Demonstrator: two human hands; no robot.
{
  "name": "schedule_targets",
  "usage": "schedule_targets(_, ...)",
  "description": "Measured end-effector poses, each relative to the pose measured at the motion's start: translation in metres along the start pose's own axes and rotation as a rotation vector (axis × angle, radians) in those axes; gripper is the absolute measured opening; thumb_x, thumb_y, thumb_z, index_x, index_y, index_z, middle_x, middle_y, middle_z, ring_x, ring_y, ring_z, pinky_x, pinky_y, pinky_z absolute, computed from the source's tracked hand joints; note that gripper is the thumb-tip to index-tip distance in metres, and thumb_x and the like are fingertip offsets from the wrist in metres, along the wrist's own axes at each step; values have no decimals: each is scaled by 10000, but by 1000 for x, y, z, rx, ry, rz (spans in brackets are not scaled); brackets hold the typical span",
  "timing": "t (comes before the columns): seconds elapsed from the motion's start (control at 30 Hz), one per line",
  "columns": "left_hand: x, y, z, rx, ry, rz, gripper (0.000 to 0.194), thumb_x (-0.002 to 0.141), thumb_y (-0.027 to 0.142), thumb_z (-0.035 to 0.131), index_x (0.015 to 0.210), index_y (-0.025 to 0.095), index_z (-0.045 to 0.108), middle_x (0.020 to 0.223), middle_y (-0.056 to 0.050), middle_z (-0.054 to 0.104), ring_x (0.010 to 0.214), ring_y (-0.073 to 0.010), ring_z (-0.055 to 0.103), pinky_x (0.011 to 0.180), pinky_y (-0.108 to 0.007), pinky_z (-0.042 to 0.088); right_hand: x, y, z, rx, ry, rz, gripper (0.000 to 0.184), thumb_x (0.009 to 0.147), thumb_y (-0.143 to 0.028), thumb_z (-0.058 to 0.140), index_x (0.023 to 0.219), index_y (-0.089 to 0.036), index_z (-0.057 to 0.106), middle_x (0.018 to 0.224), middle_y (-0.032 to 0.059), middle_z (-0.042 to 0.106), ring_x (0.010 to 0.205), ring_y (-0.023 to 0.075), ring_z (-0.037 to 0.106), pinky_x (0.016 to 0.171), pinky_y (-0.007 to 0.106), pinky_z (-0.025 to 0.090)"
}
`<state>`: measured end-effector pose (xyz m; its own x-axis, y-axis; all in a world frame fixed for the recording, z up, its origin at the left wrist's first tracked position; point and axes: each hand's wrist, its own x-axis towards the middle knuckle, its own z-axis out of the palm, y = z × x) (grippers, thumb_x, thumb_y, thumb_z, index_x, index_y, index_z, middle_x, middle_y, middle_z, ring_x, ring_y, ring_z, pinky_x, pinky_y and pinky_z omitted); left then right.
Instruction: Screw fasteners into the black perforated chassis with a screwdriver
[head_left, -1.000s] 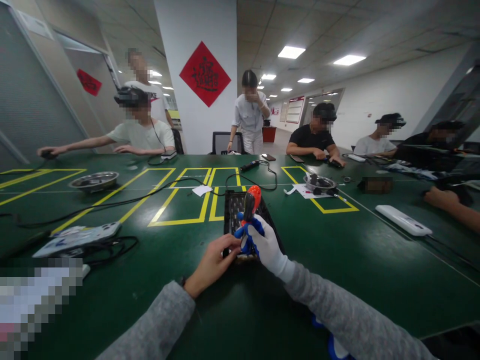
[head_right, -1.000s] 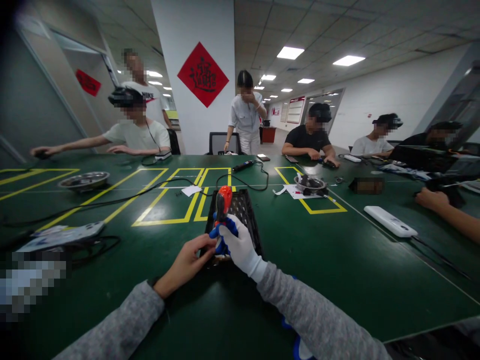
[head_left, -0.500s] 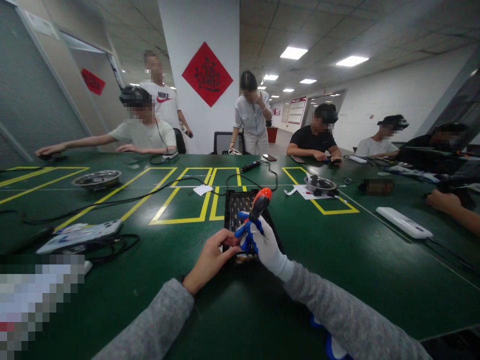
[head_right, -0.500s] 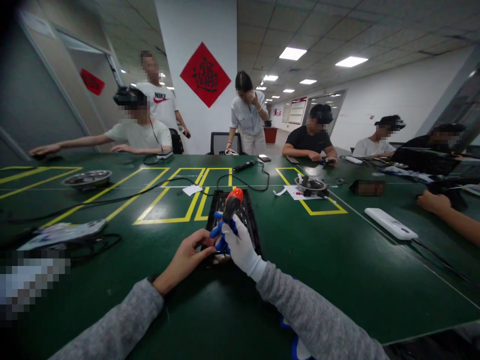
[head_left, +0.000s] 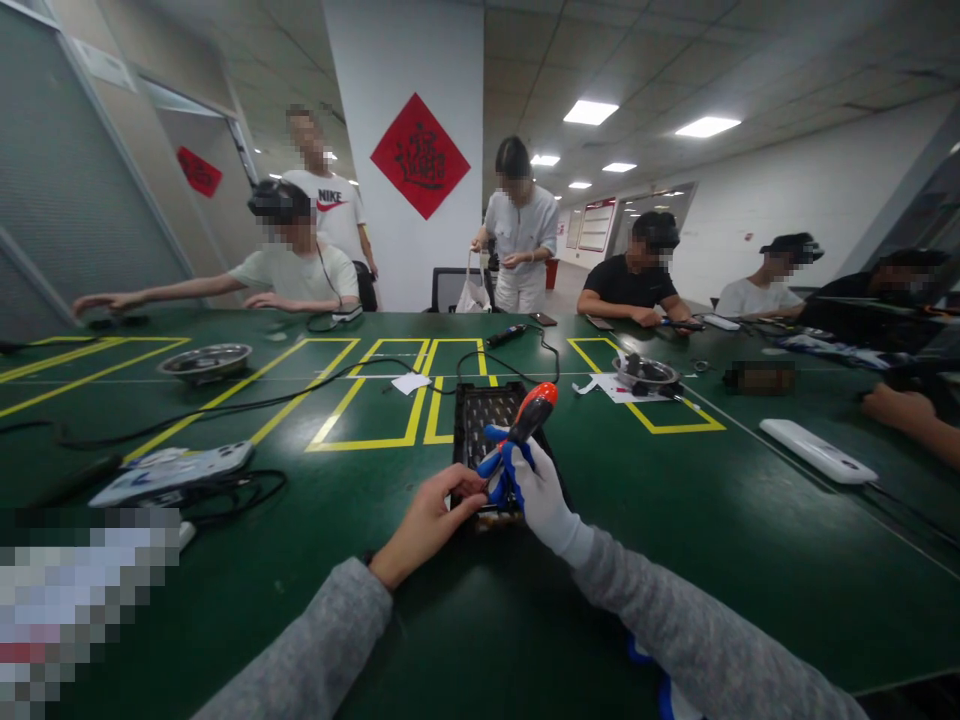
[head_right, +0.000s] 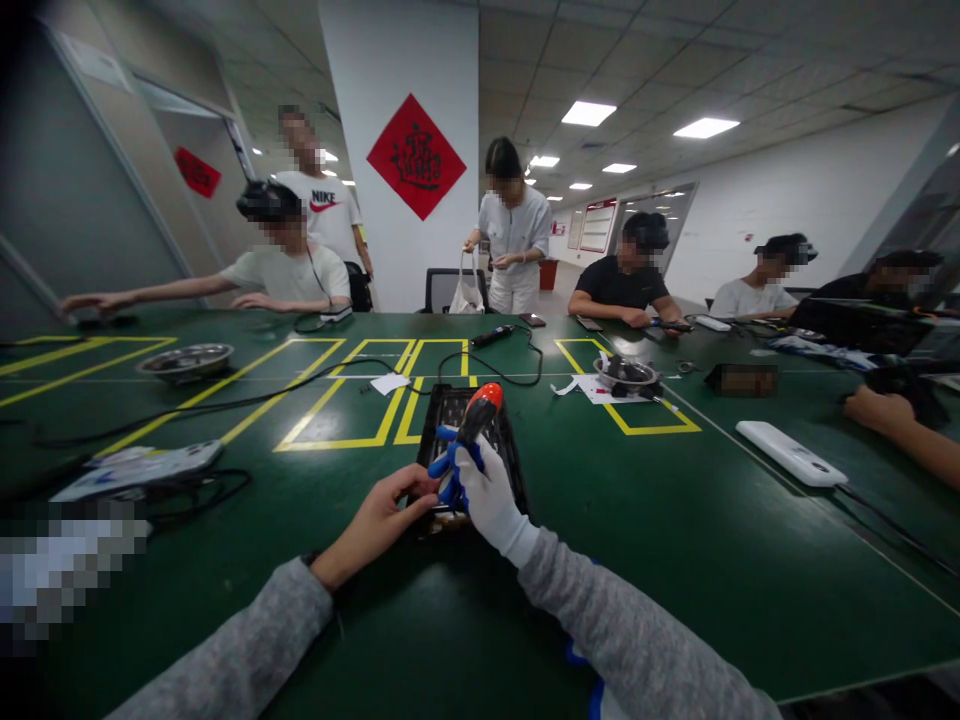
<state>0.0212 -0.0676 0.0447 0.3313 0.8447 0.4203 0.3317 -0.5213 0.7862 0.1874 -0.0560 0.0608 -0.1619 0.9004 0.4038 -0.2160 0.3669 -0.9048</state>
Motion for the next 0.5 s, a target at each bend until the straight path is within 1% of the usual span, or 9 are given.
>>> schedule_targets(0.1,1,-2,0,-29,-12,-31,176,779,295,633,875,150,606,804,-24,612,744,-150,568,703,-258,464,-1,-2,1,29,-15,26,395,850,-438,481,1131,-165,536,754,25,620,571,99,568,513,218,494)
schedule_targets(0.2,1,-4,-2,-26,-23,-37,161,807,293,601,867,146,627,789,-31,633,717,-149,579,686,-260,463,-1,-2,1,51,-10,31,405,843,-441,493,1142,-170,528,750,23,628,563,100,564,523,224,499)
schedule_targets(0.37,1,-3,-5,-9,-41,-28,203,853,315,537,913,153,645,823,-42,656,747,-158,598,699,-262,463,0,1,1,35,50,38,451,833,-467,495,1175,-175,528,743,20,628,545,101,549,501,222,487)
schedule_targets(0.5,0,0,-2,-19,-48,-27,206,839,324,557,923,152,632,844,-40,646,747,-151,589,707,-261,469,0,-1,2,-21,80,24,432,834,-474,490,1132,-169,559,710,14,623,524,94,533,489,214,479)
